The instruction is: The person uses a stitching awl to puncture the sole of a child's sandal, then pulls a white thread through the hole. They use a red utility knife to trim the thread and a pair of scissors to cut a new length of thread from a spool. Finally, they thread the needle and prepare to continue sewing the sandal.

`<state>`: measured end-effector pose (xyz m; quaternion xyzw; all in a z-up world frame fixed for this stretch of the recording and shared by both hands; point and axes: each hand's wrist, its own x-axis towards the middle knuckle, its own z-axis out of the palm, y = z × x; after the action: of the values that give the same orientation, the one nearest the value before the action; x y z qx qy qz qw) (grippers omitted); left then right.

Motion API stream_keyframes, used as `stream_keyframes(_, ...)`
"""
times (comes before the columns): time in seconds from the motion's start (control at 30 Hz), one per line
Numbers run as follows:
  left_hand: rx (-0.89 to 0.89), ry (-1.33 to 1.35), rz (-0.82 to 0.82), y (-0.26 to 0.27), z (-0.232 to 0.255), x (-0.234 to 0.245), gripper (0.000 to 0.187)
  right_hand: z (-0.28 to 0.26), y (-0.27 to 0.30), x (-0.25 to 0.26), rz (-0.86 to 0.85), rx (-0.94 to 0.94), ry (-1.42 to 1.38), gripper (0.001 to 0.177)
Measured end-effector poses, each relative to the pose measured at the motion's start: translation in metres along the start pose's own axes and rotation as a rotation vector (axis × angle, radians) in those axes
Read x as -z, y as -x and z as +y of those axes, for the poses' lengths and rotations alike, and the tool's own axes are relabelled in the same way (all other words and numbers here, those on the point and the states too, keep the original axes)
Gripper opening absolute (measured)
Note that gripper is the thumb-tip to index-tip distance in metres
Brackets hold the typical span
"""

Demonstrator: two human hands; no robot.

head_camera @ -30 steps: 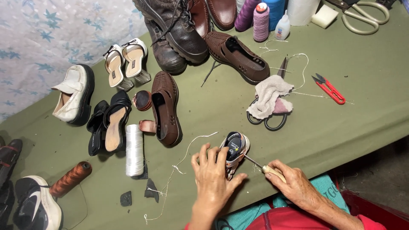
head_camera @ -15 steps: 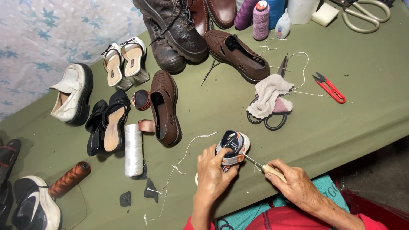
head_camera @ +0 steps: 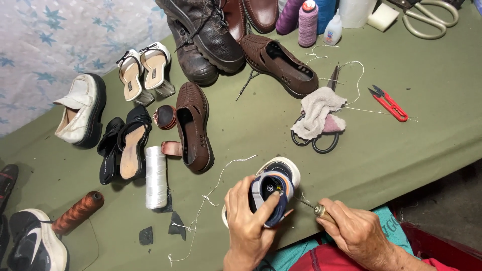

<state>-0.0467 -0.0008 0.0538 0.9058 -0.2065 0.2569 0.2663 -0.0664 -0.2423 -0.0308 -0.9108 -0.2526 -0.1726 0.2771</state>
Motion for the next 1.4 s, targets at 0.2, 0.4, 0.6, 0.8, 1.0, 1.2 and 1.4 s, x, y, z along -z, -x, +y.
stream_keyframes(0.2, -0.105, -0.152, 0.052, -0.006, 0.024, 0.018, 0.025, 0.006, 0.004, -0.001, 0.063, 0.054, -0.069, 0.027)
stream_keyframes(0.4, -0.121, -0.193, 0.114, -0.006, 0.033, 0.021, 0.030, 0.010, 0.011, -0.002, -0.011, -0.042, -0.379, 0.025)
stream_keyframes(0.6, -0.119, -0.138, 0.084, -0.006, 0.036, 0.020, 0.032, 0.015, 0.023, -0.004, -0.330, -0.420, -1.135, 0.031)
stream_keyframes(0.8, -0.128, -0.160, 0.090, -0.008, 0.039, 0.018, 0.033, 0.005, 0.021, 0.004, -0.452, -0.808, -1.759, 0.034)
stream_keyframes(1.0, -0.112, -0.156, 0.044, -0.008, 0.037, 0.020, 0.034, 0.021, 0.016, -0.001, -0.186, -0.273, -0.713, 0.029)
stream_keyframes(1.2, -0.097, -0.115, 0.040, -0.008, 0.038, 0.020, 0.032, 0.020, 0.008, 0.002, 0.039, 0.029, -0.202, 0.028)
stream_keyframes(1.4, -0.101, -0.208, 0.084, -0.011, 0.037, 0.016, 0.029, 0.019, 0.024, -0.011, -0.309, -0.574, -1.171, 0.031)
